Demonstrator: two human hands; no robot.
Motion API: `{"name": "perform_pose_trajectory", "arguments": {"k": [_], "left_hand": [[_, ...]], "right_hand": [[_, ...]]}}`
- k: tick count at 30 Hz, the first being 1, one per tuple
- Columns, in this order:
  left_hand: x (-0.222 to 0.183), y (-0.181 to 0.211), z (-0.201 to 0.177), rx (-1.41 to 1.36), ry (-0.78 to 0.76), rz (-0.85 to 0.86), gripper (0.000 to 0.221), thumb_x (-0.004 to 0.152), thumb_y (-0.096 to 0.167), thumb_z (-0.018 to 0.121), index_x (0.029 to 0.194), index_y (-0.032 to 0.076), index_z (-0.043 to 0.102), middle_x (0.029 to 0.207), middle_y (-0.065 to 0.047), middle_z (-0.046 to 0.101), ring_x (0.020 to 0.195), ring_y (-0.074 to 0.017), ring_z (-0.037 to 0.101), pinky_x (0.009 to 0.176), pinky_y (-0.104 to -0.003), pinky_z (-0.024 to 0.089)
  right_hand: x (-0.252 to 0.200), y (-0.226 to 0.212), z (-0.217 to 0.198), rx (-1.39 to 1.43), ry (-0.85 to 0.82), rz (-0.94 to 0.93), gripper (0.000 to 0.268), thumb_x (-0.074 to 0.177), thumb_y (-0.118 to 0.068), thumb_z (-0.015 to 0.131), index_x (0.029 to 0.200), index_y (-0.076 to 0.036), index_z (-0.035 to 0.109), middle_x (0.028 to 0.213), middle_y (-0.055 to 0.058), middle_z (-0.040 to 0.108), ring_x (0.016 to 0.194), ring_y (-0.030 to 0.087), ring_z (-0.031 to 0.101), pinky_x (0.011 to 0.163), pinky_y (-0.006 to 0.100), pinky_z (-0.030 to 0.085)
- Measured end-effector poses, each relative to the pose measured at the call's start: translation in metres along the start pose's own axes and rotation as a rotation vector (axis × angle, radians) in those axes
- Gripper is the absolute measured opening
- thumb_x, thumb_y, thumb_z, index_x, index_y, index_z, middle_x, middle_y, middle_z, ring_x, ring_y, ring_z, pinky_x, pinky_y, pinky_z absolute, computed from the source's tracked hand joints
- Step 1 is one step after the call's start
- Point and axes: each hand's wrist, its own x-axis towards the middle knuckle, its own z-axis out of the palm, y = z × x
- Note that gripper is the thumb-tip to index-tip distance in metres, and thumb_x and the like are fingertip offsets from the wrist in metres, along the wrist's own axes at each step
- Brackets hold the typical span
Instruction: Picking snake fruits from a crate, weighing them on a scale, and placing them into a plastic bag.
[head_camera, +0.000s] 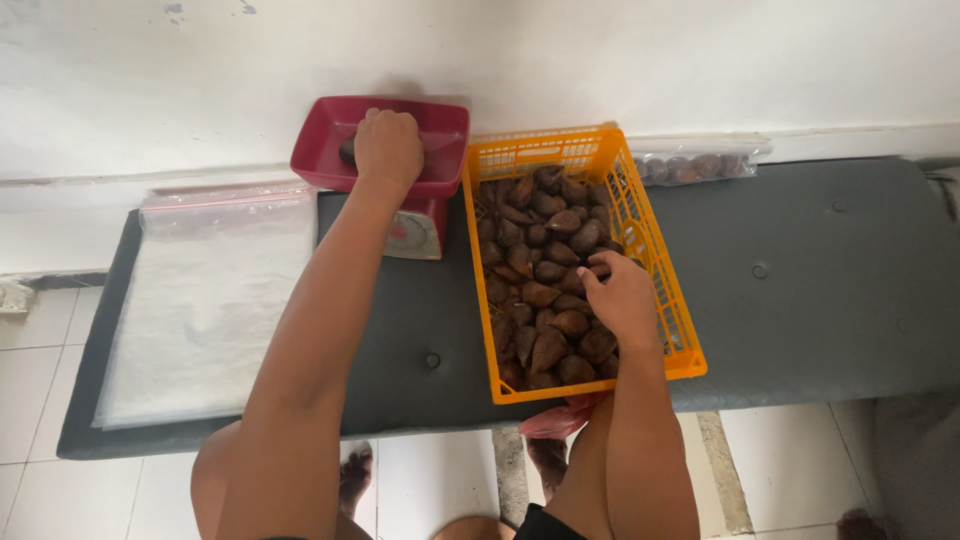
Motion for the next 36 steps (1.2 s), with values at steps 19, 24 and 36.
{"name": "perform_pose_trajectory", "arguments": {"k": [19,24,36], "left_hand": [[-0.104,0.124,-0.072,-0.47,0.402,0.506,0.033,0.097,0.027,0.065,0.07,0.009,0.062,0.062,-0.006,0.057,0.068,-0.0244,0.062,0.071,-0.038,0.05],[-0.107,0.145,-0.033,-0.479,-0.063,0.472,0.022,0.101,0.028,0.057,0.089,0.011,0.066,0.077,-0.005,0.061,0.078,-0.0243,0.064,0.075,-0.039,0.052],[-0.083,0.203,0.039,-0.298,-0.202,0.513,0.048,0.099,0.007,0.06,0.146,0.015,0.054,0.141,-0.016,0.053,0.128,-0.0353,0.05,0.099,-0.047,0.049]], "right_hand": [[0.005,0.026,0.012,-0.23,0.021,-0.069,0.033,0.092,-0.022,0.073,0.119,-0.002,0.074,0.107,0.02,0.073,0.106,0.038,0.071,0.084,0.049,0.06],[0.005,0.018,0.008,-0.24,-0.064,-0.016,0.04,0.092,-0.024,0.072,0.124,-0.001,0.072,0.115,0.023,0.073,0.112,0.044,0.067,0.092,0.055,0.057],[0.0,0.007,-0.002,-0.213,-0.134,0.009,0.043,0.094,-0.023,0.069,0.129,0.002,0.069,0.118,0.025,0.07,0.116,0.042,0.066,0.094,0.053,0.057]]}}
